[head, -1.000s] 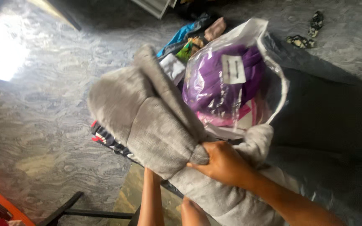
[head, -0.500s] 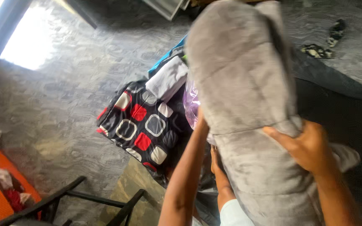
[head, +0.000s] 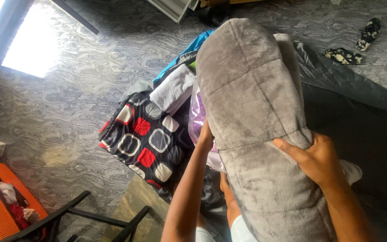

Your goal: The person packs folded blankets and towels into a clear plastic storage bag on the floor, then places a white towel into a wooden wardrobe.

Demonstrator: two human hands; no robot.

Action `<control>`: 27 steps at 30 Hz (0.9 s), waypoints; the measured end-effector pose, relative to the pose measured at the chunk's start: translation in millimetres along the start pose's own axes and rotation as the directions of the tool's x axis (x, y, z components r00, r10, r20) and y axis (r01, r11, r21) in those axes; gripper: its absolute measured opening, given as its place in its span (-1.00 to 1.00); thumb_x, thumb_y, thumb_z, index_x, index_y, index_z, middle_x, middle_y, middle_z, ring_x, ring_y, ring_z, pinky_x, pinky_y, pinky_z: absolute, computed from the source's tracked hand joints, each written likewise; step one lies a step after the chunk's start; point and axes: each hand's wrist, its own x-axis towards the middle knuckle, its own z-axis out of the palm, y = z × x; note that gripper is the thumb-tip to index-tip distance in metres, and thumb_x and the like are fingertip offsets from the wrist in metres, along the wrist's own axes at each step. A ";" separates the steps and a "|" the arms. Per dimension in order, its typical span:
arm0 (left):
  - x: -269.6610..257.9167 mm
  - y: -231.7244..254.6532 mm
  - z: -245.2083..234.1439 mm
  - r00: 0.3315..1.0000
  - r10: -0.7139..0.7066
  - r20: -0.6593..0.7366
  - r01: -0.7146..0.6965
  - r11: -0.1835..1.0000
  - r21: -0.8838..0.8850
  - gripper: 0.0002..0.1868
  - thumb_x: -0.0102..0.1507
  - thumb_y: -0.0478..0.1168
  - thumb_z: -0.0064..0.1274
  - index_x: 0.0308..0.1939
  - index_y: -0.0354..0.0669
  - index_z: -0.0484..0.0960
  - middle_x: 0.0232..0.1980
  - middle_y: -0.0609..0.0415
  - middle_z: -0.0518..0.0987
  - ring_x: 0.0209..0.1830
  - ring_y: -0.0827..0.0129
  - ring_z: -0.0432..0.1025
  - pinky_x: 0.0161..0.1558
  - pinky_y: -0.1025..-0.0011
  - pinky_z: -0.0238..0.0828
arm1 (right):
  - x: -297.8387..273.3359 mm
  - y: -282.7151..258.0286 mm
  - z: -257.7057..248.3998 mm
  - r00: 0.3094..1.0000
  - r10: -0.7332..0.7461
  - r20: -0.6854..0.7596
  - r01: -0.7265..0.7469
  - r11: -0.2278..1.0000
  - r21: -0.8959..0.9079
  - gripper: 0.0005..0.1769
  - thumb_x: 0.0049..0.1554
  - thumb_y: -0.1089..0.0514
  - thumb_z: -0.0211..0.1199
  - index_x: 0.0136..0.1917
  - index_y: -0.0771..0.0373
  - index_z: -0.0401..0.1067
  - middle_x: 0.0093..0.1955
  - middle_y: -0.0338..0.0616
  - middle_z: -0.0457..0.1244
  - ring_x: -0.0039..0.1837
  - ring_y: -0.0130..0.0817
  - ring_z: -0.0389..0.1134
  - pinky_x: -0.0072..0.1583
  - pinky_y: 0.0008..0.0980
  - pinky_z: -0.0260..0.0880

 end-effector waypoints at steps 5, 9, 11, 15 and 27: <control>20.1 -36.0 -17.9 0.997 0.052 -0.062 0.066 -0.076 0.995 -0.42 0.23 0.08 0.06 0.22 -0.21 0.57 0.12 -0.12 0.67 0.17 0.06 0.54 0.19 0.12 0.48 | 30.2 14.5 2.8 0.997 -0.041 -0.068 0.043 0.999 0.028 -0.57 -0.02 0.04 0.49 -0.05 0.46 0.57 -0.09 0.09 0.45 -0.09 -0.27 0.47 0.00 -0.35 0.46; 11.6 -80.1 -9.6 0.892 -0.070 0.446 -0.395 -0.599 0.696 -0.66 0.25 0.01 0.07 -0.04 -0.06 0.75 0.09 0.01 0.63 0.24 0.16 0.41 0.33 -0.11 0.11 | 39.2 21.7 5.8 0.995 0.068 -0.077 -0.073 0.995 -0.070 -0.62 0.00 0.06 0.50 -0.15 0.48 0.57 -0.19 0.10 0.44 -0.20 -0.22 0.46 -0.09 -0.29 0.46; 9.4 -92.7 -4.6 0.832 -0.198 0.518 -0.519 -0.604 0.604 -0.66 0.24 0.09 0.06 -0.15 0.03 0.80 0.00 0.17 0.67 0.29 0.32 0.36 0.58 -0.26 -0.21 | 38.2 24.0 5.0 0.996 0.009 -0.091 -0.020 0.993 -0.120 -0.65 -0.01 0.08 0.50 -0.12 0.43 0.58 -0.18 0.03 0.45 -0.19 -0.29 0.46 -0.08 -0.33 0.45; 7.8 -102.6 8.1 0.832 -0.281 0.479 -0.531 -0.654 0.539 -0.43 0.14 0.36 0.01 -0.09 0.09 0.77 0.04 0.15 0.63 0.32 0.20 0.28 0.48 -0.12 -0.23 | 42.7 22.7 3.9 0.996 -0.044 -0.080 0.042 0.999 -0.028 -0.68 0.03 0.09 0.47 -0.08 0.40 0.57 -0.14 0.01 0.44 -0.14 -0.34 0.46 -0.05 -0.36 0.46; 42.8 -18.7 -64.7 0.965 0.219 0.144 0.067 -0.737 0.673 -0.79 0.28 -0.16 0.01 -0.37 -0.10 0.69 -0.37 0.04 0.63 -0.32 0.16 0.54 -0.46 0.18 0.32 | 48.7 22.9 12.4 0.994 0.081 -0.069 -0.077 0.996 0.046 -0.68 0.05 0.09 0.47 -0.19 0.43 0.52 -0.27 0.08 0.39 -0.28 -0.27 0.41 -0.15 -0.29 0.45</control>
